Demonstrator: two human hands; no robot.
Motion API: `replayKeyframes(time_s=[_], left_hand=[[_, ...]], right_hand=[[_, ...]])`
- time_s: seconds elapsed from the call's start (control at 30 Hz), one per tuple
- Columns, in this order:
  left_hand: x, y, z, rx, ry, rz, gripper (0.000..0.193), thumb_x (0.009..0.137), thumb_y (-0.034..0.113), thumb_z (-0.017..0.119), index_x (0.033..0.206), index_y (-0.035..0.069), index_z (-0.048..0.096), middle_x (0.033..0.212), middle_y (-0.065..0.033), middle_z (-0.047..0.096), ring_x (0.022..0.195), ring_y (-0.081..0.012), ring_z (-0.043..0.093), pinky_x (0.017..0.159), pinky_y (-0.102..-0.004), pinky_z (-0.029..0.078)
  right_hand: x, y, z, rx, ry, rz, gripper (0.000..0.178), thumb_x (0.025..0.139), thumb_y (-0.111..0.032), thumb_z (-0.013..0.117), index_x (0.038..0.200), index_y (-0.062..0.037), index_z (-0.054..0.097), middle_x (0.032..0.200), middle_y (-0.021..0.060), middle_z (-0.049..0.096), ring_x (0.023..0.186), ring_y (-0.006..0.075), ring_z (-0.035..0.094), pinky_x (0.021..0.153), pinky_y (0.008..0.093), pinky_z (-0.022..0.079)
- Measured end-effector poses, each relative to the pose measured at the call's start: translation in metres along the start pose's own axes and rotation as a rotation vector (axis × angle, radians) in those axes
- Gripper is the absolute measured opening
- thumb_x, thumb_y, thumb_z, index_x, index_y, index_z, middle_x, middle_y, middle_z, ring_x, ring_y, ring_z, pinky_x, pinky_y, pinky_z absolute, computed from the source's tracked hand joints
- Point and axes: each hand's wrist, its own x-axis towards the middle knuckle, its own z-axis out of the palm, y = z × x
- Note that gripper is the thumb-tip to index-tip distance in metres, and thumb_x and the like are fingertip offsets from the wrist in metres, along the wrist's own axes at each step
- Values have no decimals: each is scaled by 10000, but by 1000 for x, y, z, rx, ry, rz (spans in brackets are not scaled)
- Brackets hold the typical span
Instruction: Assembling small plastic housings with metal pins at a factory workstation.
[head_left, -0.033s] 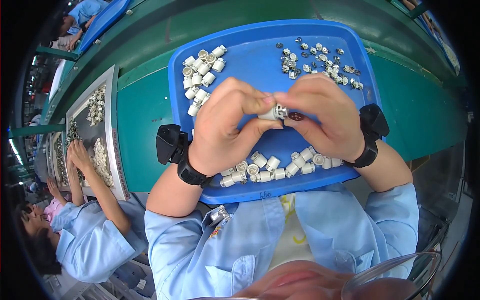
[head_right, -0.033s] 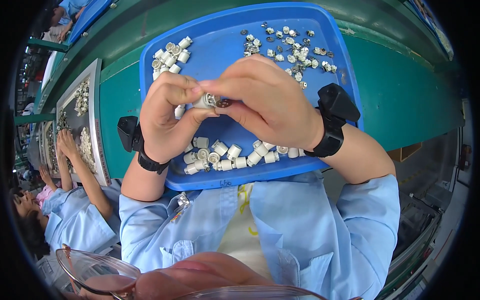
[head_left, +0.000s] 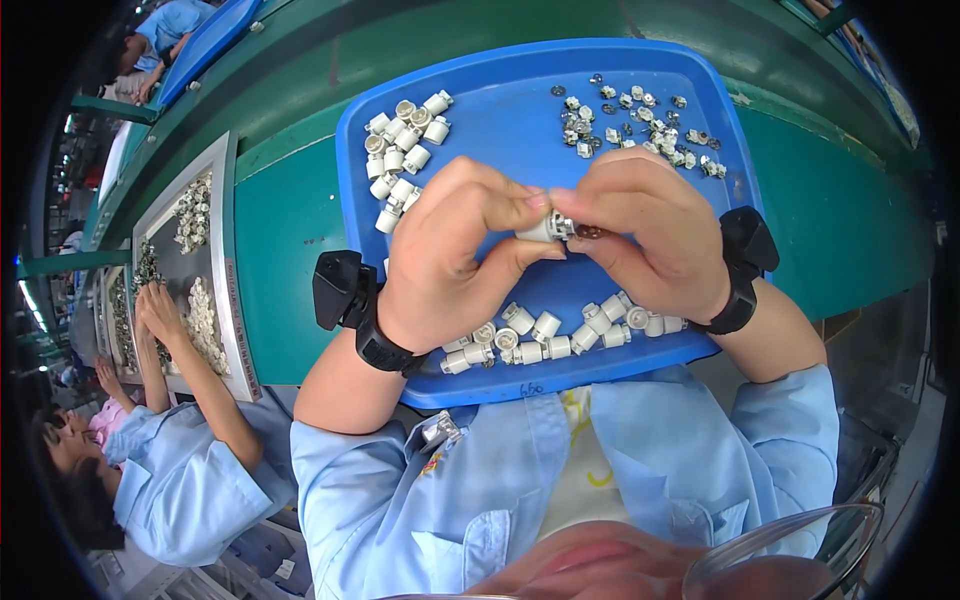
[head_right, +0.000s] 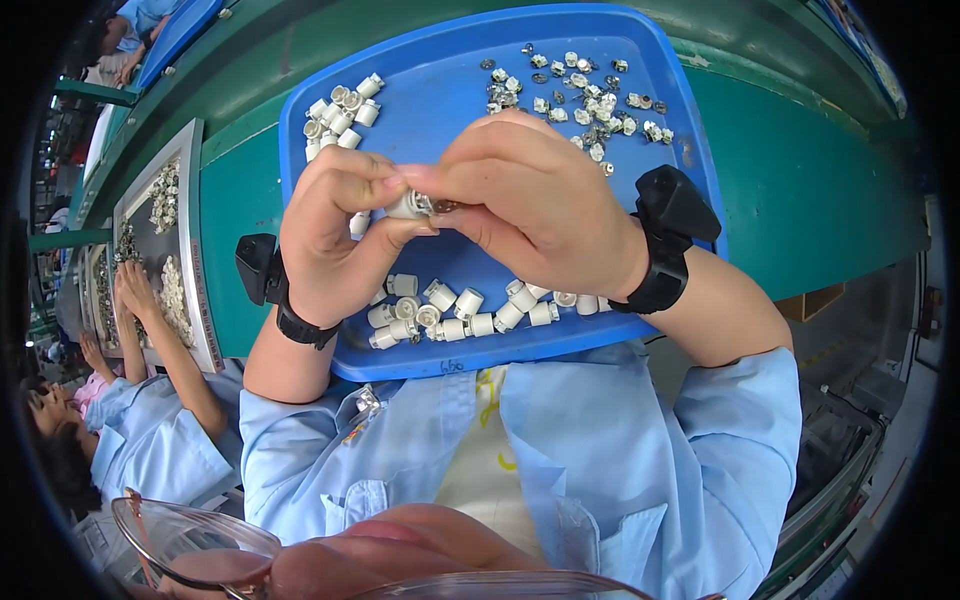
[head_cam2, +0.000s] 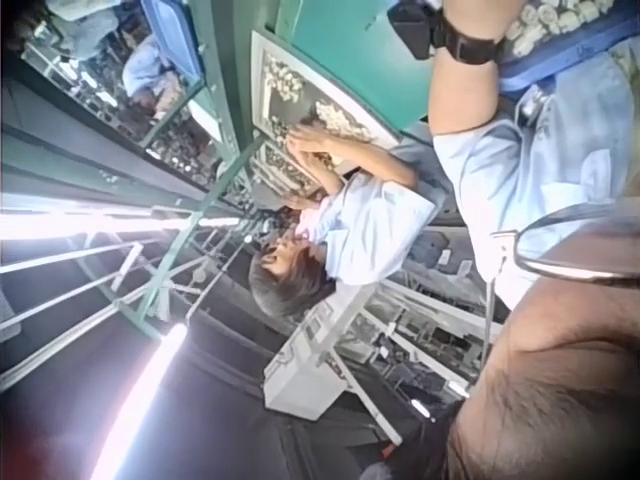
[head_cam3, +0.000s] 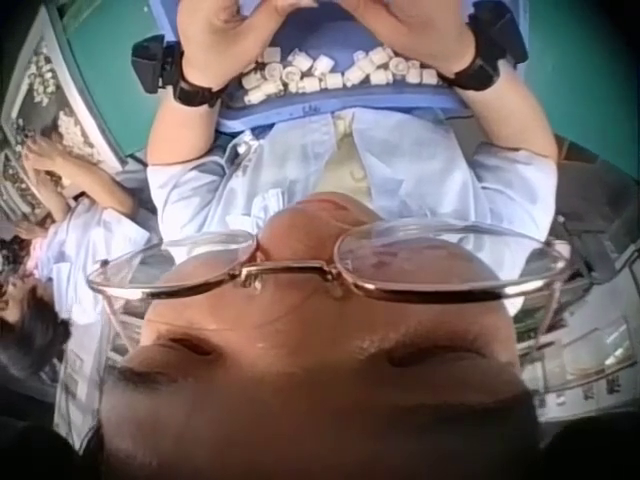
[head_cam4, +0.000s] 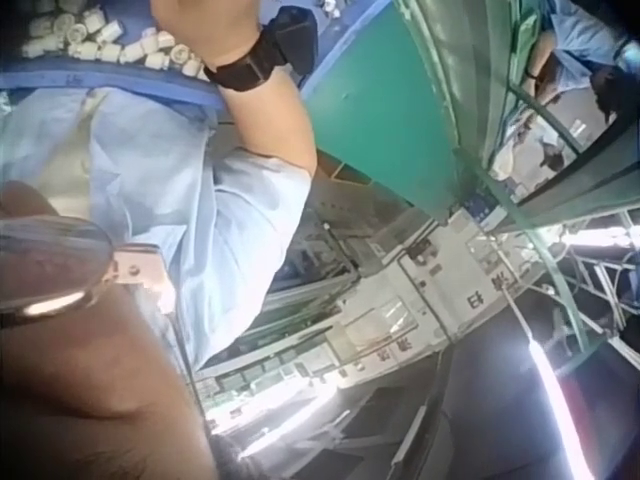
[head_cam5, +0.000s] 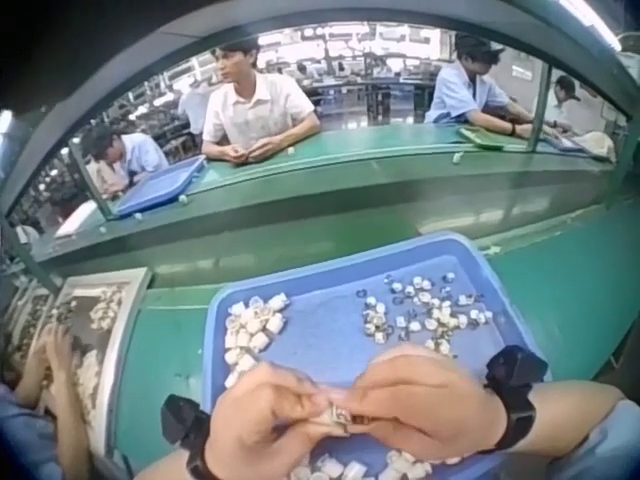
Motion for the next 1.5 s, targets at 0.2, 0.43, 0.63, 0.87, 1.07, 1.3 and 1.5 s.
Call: replayKeyframes(time_s=[0.2, 0.43, 0.63, 0.87, 1.07, 1.3, 1.5], left_hand=[[-1, 1, 1, 42, -25, -2, 281, 608, 24, 753, 811, 15, 559, 780, -97, 570, 733, -220, 595, 608, -287, 483], [0, -1, 4, 63, -1, 5, 272, 614, 20, 748, 810, 10, 561, 784, -103, 561, 724, -225, 595, 599, -286, 483], [-2, 4, 5, 70, 26, 49, 262, 615, 17, 746, 804, 11, 565, 789, -100, 558, 738, -221, 593, 603, -282, 486], [0, -5, 0, 105, 55, 65, 255, 616, 11, 743, 801, 12, 569, 796, -93, 557, 736, -217, 589, 603, -288, 495], [1, -2, 4, 86, -58, 90, 259, 597, -15, 729, 791, 3, 558, 763, -98, 541, 701, -240, 572, 597, -310, 485], [-4, -1, 9, 232, -87, 182, 244, 598, -45, 706, 768, -8, 535, 738, -98, 513, 665, -239, 548, 567, -311, 468], [-5, -4, 11, 272, -68, 220, 186, 606, -48, 668, 724, -6, 532, 715, -99, 521, 645, -251, 543, 551, -318, 460]], right_hand=[[-5, 1, 3, 58, 27, 28, 201, 717, 22, 643, 907, -30, 605, 816, 87, 559, 716, 204, 529, 652, 298, 433], [-9, 0, 7, 181, 91, 178, 165, 741, 16, 625, 898, -25, 593, 793, 88, 551, 711, 199, 528, 650, 283, 424], [-8, 0, 5, 228, 51, 123, 193, 759, 6, 613, 945, -25, 570, 825, 88, 540, 731, 188, 525, 657, 283, 424], [-5, 6, 4, 720, 19, 416, 215, 812, -39, 584, 1019, -27, 526, 952, 72, 515, 768, 129, 516, 662, 256, 434], [-13, 17, 6, 1067, -136, 618, 141, 847, -78, 564, 963, -35, 497, 978, 62, 506, 783, 76, 514, 645, 192, 438], [-16, 16, 9, 1197, -152, 707, 126, 857, -97, 561, 899, -48, 452, 925, 48, 522, 800, 74, 517, 685, 198, 440], [-17, 19, 14, 1152, -157, 711, 155, 866, -127, 557, 923, -56, 431, 924, 41, 520, 863, 82, 509, 788, 223, 416]])
